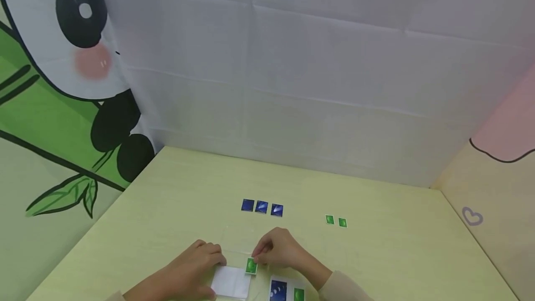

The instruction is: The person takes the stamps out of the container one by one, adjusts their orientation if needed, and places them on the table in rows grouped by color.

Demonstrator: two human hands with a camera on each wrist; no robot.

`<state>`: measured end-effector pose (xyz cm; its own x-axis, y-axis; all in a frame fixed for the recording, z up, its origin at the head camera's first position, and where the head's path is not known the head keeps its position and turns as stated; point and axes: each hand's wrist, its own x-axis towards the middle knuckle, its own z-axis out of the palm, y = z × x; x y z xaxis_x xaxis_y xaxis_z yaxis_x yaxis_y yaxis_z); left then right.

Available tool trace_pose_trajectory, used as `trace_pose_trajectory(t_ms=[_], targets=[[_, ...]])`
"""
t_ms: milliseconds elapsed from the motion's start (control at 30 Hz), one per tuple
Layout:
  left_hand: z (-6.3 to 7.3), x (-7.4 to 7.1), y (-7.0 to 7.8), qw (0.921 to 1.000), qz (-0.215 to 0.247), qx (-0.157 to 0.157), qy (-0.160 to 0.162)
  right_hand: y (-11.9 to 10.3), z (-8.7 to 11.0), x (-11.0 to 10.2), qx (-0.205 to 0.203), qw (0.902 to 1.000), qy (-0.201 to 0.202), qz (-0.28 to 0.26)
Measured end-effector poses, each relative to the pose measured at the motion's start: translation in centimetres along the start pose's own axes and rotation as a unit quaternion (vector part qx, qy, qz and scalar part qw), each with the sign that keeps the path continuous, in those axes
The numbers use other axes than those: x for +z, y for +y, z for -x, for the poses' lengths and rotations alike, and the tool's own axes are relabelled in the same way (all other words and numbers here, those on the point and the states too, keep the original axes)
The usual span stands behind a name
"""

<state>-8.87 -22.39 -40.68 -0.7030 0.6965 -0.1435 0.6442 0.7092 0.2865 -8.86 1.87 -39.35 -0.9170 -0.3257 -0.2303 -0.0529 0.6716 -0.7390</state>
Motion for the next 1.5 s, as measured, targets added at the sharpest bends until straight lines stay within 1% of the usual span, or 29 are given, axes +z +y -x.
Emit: trace_pose_trajectory(t_ms=[100,233,367,500,633,767,933,1500], targets=[[0.0,0.0,0.0,1.0000,-0.003,0.002,0.000,0.1,0.0,-0.2,-0.004,1.0000,0.003,0.003],[0.0,0.0,0.0,0.9999,-0.007,0.010,0.007,0.2,0.0,-0.7,-0.013,0.9999,0.008,0.003],[0.1,0.0,0.0,1.0000,0.001,0.003,0.006,0.4,0.0,-1.1,-0.022,0.9997,0.010,-0.001],[0.0,0.0,0.0,1.0000,0.005,-0.003,0.005,0.6,0.0,-1.3,-0.022,0.9997,0.008,-0.001],[0.1,0.1,0.0,1.0000,0.002,-0.001,0.007,0.6,0.0,-1.5,-0.021,0.9998,0.005,-0.002],[0.1,0.2,-0.1,0.9999,-0.004,0.007,0.012,0.6,-0.1,-1.8,-0.021,0.9998,0.004,-0.001],[0.1,0.1,-0.1,0.9999,0.001,0.006,0.010,1.0,-0.3,-2.2,-0.010,0.9999,-0.007,-0.005],[0.1,0.1,-0.1,0.9995,-0.008,0.021,0.021,1.8,-0.8,-3.4,0.018,0.9979,-0.046,-0.044]])
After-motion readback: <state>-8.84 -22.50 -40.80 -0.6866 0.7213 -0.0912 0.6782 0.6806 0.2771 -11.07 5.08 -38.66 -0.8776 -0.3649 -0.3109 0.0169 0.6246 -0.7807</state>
